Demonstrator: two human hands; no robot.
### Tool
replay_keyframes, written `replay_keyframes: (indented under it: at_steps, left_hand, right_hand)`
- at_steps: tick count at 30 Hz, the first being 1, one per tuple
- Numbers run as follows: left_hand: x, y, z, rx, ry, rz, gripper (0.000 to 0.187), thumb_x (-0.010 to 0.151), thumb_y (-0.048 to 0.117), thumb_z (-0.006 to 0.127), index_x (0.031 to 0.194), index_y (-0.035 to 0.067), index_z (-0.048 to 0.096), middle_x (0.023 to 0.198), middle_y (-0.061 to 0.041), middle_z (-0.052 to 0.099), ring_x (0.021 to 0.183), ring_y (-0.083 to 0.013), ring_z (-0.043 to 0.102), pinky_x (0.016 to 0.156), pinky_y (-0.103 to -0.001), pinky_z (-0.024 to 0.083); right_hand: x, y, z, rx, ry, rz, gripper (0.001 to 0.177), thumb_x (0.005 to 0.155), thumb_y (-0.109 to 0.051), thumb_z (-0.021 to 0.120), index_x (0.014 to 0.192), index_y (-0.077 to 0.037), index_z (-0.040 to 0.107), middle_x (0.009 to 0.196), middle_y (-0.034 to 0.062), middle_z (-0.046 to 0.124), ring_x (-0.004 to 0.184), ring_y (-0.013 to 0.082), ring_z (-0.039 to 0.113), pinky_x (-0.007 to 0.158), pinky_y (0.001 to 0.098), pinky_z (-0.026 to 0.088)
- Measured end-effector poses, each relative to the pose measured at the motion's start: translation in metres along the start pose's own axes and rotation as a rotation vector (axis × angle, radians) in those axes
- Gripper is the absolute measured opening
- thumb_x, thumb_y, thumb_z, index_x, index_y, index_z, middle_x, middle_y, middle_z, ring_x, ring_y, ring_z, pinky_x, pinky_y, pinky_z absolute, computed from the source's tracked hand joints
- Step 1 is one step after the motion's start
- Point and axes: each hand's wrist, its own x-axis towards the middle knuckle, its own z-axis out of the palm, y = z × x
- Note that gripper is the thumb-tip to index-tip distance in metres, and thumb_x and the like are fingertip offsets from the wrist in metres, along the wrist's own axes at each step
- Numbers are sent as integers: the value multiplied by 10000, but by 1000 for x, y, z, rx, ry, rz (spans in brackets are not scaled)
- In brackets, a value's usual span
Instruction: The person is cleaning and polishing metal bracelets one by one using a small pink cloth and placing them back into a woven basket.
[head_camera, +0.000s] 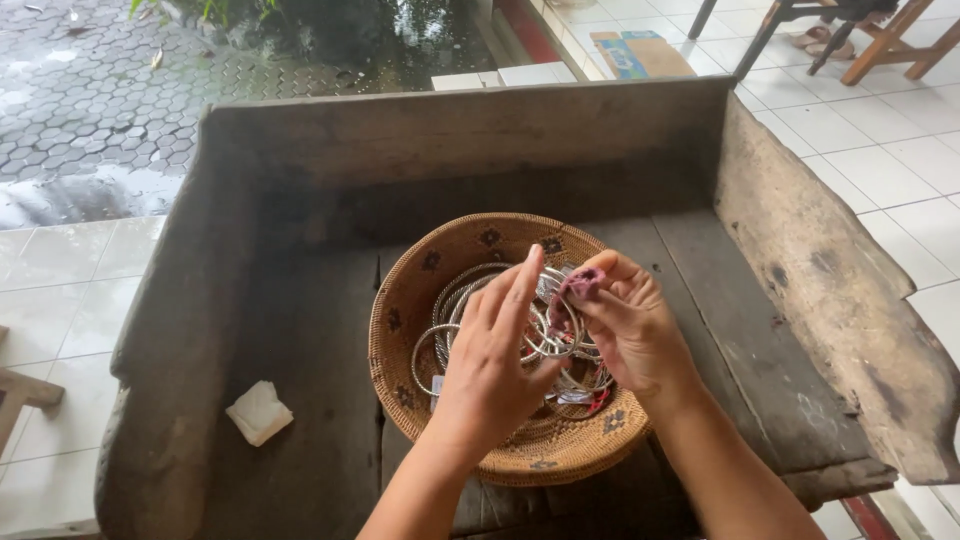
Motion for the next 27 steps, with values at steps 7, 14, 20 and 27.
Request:
replay_keyframes:
  at_steps: [7,14,20,27]
  left_hand:
    - [6,9,-19,-335,53,-248,837,726,138,814,1483,188,462,1376,-81,526,1077,-184,634,768,-257,688]
    - [8,6,-27,-288,134,-372,792,701,213,795,1445,207,522,1343,-45,571,1016,-150,669,650,-224,627]
    - [3,-5,-7,-47,193,-113,821,680,147,803,1443,137,501,1365,-142,572,1209,-287,593,990,-410,534]
    - [-1,-8,-1,-4,240,-48,831,645,214,805,1430,171,533,1301,-144,609,1126,-299,654,930,-431,559]
  right_hand:
    - [-3,11,16,-84,-60,-104,180,863,-87,814,978,-115,678,872,4,676,786,91,609,730,224,509]
    - [-6,12,21,-259,-195,-142,81,904,-108,776,948,-121,709,912,35,724,819,109,667,739,234,571]
    - [-4,16,16,-109,-82,-94,87,903,-72,772,957,-101,710,909,50,749,799,125,701,726,256,591]
    - [-4,24,9,-104,110,-61,168,899,28,723,999,-98,674,957,108,753,831,169,730,730,265,607]
